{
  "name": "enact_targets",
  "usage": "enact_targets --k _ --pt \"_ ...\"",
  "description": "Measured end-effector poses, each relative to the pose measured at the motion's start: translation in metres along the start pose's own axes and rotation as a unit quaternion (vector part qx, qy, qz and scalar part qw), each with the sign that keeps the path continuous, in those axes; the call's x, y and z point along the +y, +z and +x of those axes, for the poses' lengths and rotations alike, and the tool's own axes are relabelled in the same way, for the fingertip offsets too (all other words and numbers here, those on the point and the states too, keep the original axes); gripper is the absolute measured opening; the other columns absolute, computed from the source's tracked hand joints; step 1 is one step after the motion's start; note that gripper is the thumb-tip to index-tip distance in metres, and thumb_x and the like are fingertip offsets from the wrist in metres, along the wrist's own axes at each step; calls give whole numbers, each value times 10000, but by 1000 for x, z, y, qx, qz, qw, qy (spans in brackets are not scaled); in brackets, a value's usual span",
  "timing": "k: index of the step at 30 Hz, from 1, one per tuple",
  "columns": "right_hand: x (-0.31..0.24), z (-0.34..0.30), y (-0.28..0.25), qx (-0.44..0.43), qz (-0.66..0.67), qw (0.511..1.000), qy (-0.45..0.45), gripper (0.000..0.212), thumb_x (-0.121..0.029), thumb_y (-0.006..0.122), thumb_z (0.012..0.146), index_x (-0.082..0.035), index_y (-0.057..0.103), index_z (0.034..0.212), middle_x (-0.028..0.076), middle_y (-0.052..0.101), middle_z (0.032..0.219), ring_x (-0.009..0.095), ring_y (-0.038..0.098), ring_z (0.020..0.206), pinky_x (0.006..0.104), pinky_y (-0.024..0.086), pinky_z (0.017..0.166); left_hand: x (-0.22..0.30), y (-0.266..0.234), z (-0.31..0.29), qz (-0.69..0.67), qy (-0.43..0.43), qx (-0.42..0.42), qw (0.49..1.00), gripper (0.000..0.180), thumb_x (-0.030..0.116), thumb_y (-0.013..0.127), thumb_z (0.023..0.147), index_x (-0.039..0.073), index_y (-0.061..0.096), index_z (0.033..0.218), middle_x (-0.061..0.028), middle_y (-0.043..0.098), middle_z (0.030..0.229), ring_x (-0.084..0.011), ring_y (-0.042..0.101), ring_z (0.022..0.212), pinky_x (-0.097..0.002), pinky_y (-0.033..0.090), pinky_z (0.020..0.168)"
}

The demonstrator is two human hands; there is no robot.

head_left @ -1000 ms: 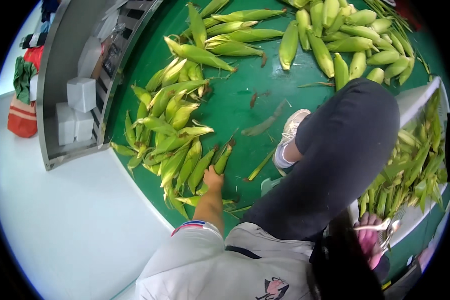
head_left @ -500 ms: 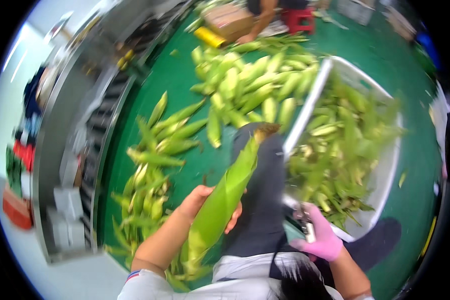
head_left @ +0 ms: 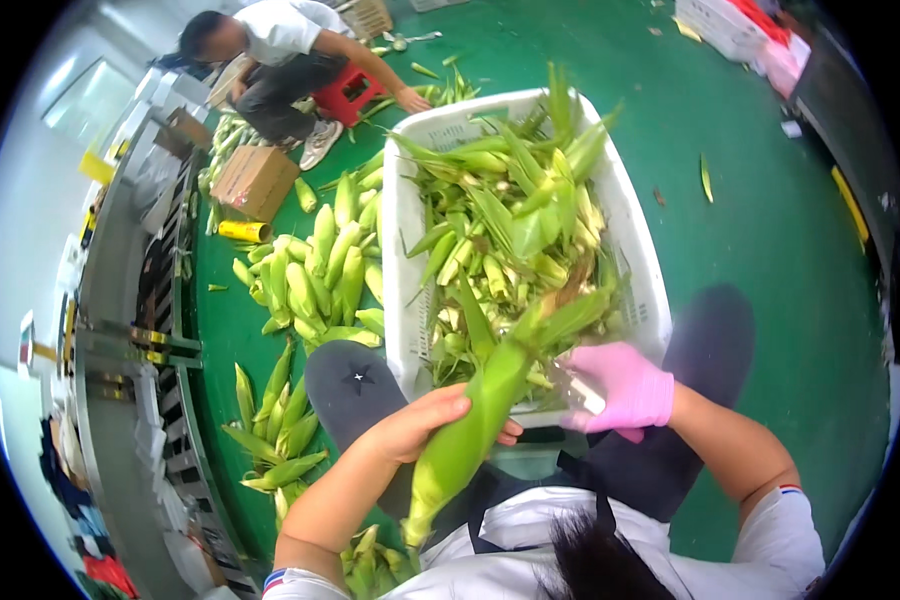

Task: The person trims and peels corn husks using a handheld tool and places the processed corn into a white plastic crate while seated on the floor.

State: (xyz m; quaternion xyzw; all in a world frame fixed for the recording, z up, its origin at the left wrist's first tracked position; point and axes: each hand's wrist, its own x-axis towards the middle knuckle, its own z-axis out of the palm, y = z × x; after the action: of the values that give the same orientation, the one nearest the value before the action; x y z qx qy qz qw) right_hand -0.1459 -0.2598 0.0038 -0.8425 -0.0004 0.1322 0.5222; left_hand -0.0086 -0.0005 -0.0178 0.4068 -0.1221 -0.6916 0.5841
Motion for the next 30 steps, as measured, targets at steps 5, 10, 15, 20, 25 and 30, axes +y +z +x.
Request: enact_targets --k 5,10,15,20,25,30 --pt "8 -10 25 22 322 938 126 319 -217 735 761 -22 618 986 13 584 678 85 564 580 250 462 543 9 0 -4 3 3 67 998 754 467 711 792 -32 437 1286 -187 594 1053 -277 633 885 -377 531 782" --pt "-6 -24 61 -16 557 826 80 581 -154 723 758 -17 461 1258 32 610 947 102 568 819 246 472 755 38 -5 5 125 308 302 893 748 514 686 791 45 396 1296 -166 587 1085 -296 614 998 -451 516 879" --pt "-13 -8 94 -61 587 801 103 672 -152 700 793 -6 343 1342 30 542 1007 99 521 881 250 444 802 51 10 25 38 547 334 767 634 505 567 872 119 349 1325 -112 529 1145 -279 513 1114 -547 414 999" --pt "-17 26 93 92 513 850 74 698 -240 735 767 30 363 1293 65 531 979 140 538 901 284 451 836 5 33 43 81 643 365 669 531 450 578 898 159 376 1294 -55 502 1121 -233 492 1108 -510 393 1019" --pt "14 35 88 242 178 954 8 644 -274 771 690 25 468 1174 128 587 968 246 615 847 357 493 790 -10 42 54 -79 658 386 642 456 490 556 899 107 520 1145 -58 559 1149 -241 528 1098 -438 406 1021" --pt "-11 13 71 -216 507 834 -27 527 -253 708 723 44 550 1129 64 619 794 134 601 742 285 480 688 -17 -8 22 -341 400 243 815 526 529 567 875 40 518 1062 -78 584 982 -219 570 902 -364 486 802"
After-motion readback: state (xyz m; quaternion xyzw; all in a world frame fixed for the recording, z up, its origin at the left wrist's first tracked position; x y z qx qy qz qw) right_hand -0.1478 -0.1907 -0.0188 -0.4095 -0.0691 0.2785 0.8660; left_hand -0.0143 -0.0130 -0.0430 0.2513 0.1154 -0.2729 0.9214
